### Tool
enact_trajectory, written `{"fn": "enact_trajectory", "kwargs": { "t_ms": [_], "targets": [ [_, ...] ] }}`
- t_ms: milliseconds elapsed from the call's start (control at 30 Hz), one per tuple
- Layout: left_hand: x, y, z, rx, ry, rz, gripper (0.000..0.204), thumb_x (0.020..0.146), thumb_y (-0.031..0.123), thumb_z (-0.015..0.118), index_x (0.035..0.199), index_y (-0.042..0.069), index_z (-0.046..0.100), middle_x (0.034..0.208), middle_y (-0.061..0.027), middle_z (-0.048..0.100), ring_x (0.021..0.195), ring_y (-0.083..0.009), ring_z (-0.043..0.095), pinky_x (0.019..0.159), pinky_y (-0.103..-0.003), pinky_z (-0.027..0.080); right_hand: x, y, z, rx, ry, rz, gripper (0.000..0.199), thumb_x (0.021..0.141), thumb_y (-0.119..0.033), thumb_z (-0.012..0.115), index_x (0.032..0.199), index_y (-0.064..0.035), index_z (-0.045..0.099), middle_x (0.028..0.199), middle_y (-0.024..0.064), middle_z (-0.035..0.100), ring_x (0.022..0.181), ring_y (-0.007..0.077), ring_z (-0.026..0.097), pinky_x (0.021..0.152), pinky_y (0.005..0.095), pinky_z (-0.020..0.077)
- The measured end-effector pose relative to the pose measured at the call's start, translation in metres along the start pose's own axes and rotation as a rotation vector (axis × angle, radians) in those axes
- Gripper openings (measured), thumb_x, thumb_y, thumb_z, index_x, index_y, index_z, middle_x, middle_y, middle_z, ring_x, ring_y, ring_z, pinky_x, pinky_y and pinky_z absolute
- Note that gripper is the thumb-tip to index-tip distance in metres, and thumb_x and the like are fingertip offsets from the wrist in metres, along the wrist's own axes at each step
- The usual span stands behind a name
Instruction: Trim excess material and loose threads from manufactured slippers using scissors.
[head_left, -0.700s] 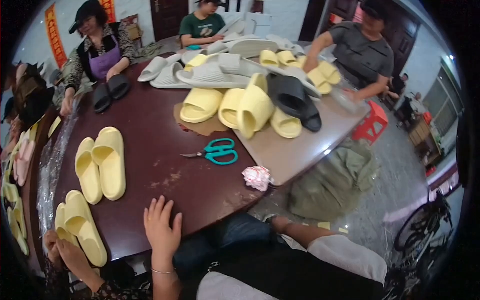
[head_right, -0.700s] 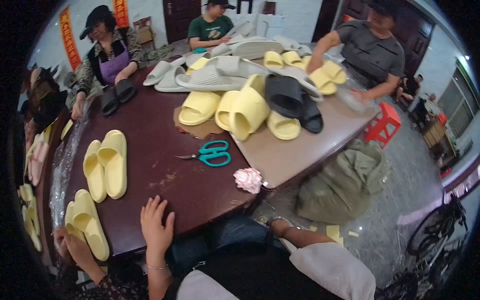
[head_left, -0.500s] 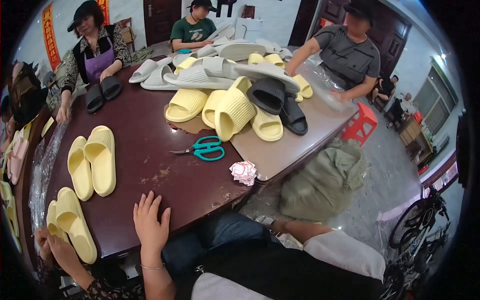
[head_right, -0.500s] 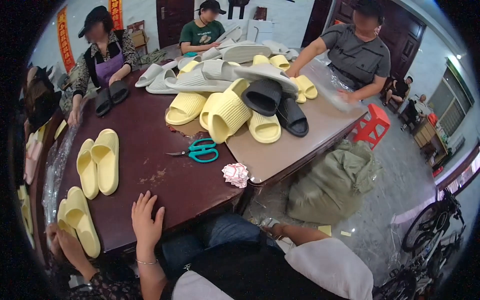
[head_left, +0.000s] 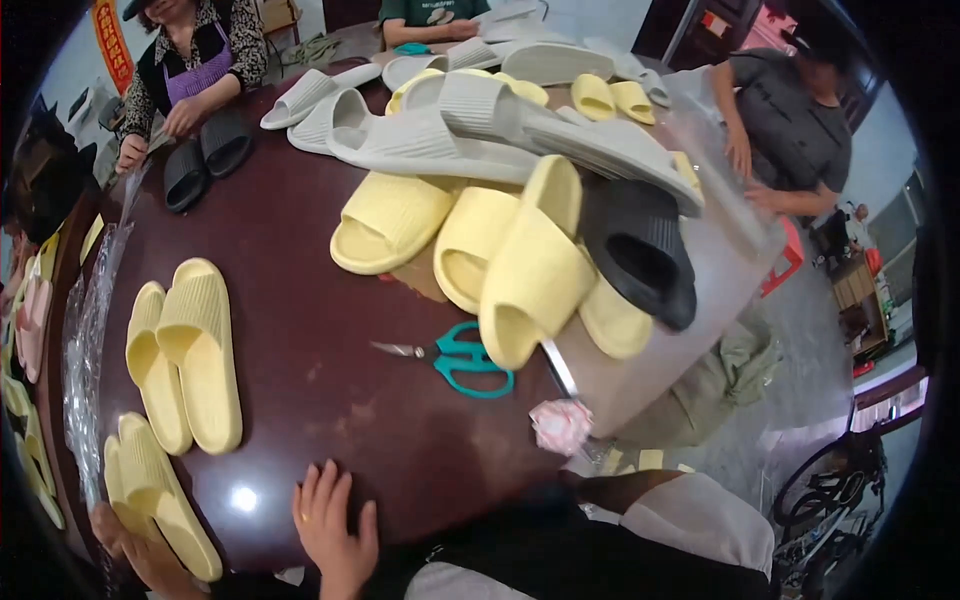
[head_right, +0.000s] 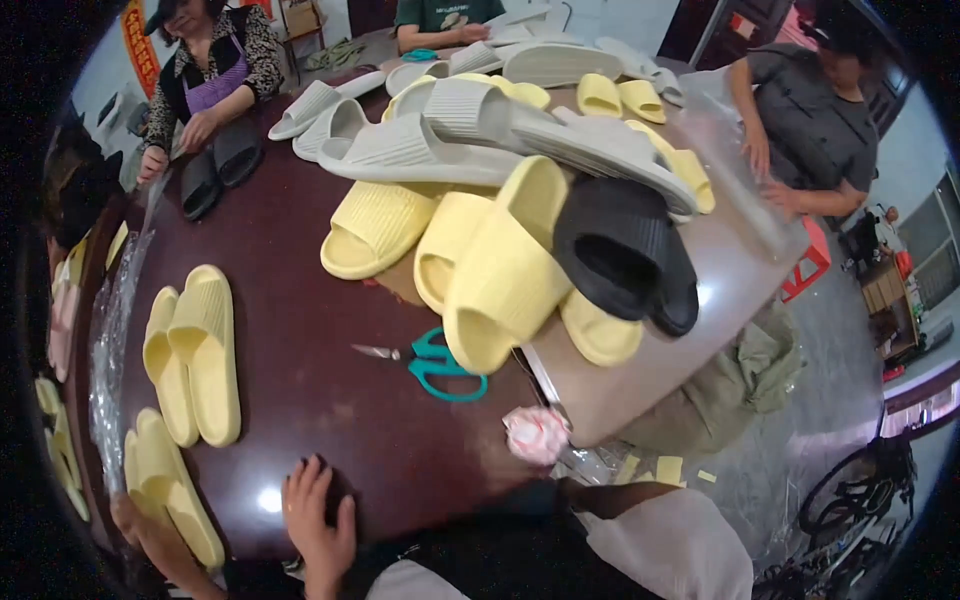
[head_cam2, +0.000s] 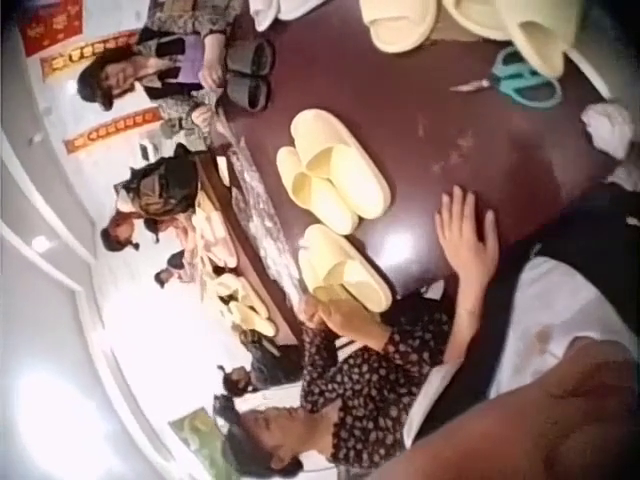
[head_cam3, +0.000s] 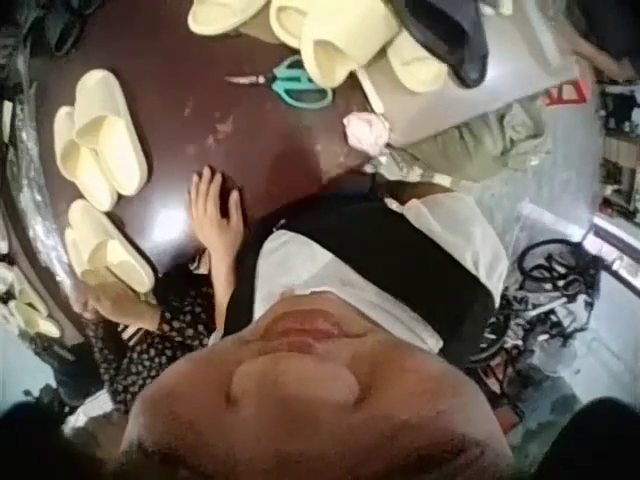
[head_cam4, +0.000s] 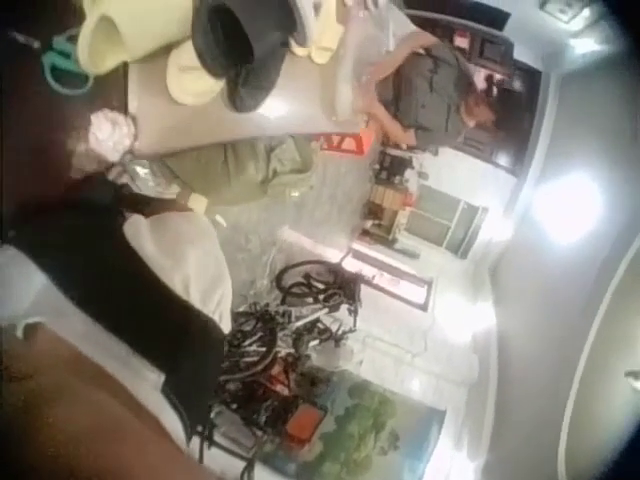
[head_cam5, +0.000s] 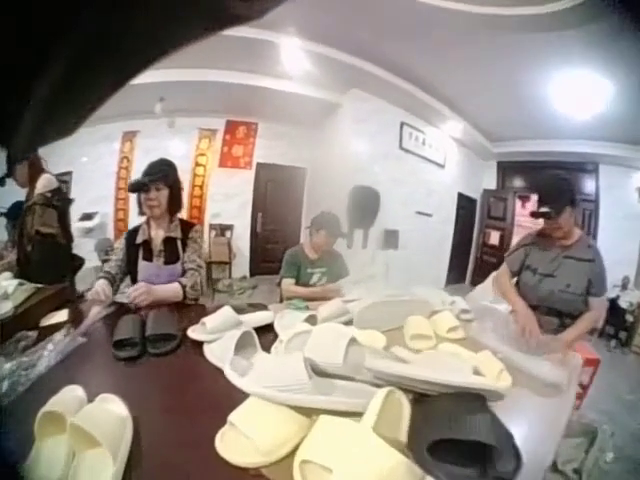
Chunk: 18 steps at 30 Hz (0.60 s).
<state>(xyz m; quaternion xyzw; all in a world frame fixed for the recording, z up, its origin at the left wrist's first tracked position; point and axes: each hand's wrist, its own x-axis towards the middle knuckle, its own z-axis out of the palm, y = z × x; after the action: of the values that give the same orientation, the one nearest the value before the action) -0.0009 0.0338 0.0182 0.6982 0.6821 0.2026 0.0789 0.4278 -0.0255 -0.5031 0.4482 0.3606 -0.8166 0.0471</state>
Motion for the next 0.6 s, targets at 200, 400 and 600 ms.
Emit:
{"fn": "enact_trajectory", "kwargs": {
  "t_ms": [200, 400, 600],
  "targets": [
    [-0.013, -0.021, 0.004, 0.038, 0.059, 0.027, 0.03, 0.08, 0.014, 0.065, 0.109, 0.01, 0.063, 0.122, -0.0131, 0.059, 0.115, -0.0337, 0.052, 0.099, -0.051, 0.035, -0.019, -0.108, -0.012, 0.203, -0.767, 0.507, 0.022, 0.086, -0.022, 0.05, 0.096, -0.0039, 0.059, 0.088, 0.0125, 0.063, 0.076, 0.0304, 0.062, 0.069, 0.0403, 0.0503],
    [-0.005, -0.009, -0.003, 0.132, 0.107, 0.123, 0.029, 0.079, 0.011, 0.062, 0.108, 0.007, 0.062, 0.102, -0.0139, 0.065, 0.092, -0.0298, 0.062, 0.083, -0.045, 0.046, -0.055, -0.189, 0.007, 0.389, -1.456, 1.029, 0.018, 0.085, -0.021, 0.053, 0.089, -0.0049, 0.059, 0.082, 0.012, 0.06, 0.074, 0.0295, 0.061, 0.063, 0.0406, 0.0498],
    [-0.041, 0.001, 0.009, 0.101, 0.031, 0.028, 0.033, 0.077, 0.011, 0.062, 0.109, 0.005, 0.06, 0.126, -0.0143, 0.053, 0.123, -0.0351, 0.044, 0.105, -0.05, 0.027, -0.075, -0.204, 0.08, 0.635, -2.115, 1.507, 0.02, 0.086, -0.024, 0.054, 0.092, -0.0049, 0.06, 0.085, 0.013, 0.06, 0.078, 0.0295, 0.061, 0.066, 0.0402, 0.0492]
  ]
}}
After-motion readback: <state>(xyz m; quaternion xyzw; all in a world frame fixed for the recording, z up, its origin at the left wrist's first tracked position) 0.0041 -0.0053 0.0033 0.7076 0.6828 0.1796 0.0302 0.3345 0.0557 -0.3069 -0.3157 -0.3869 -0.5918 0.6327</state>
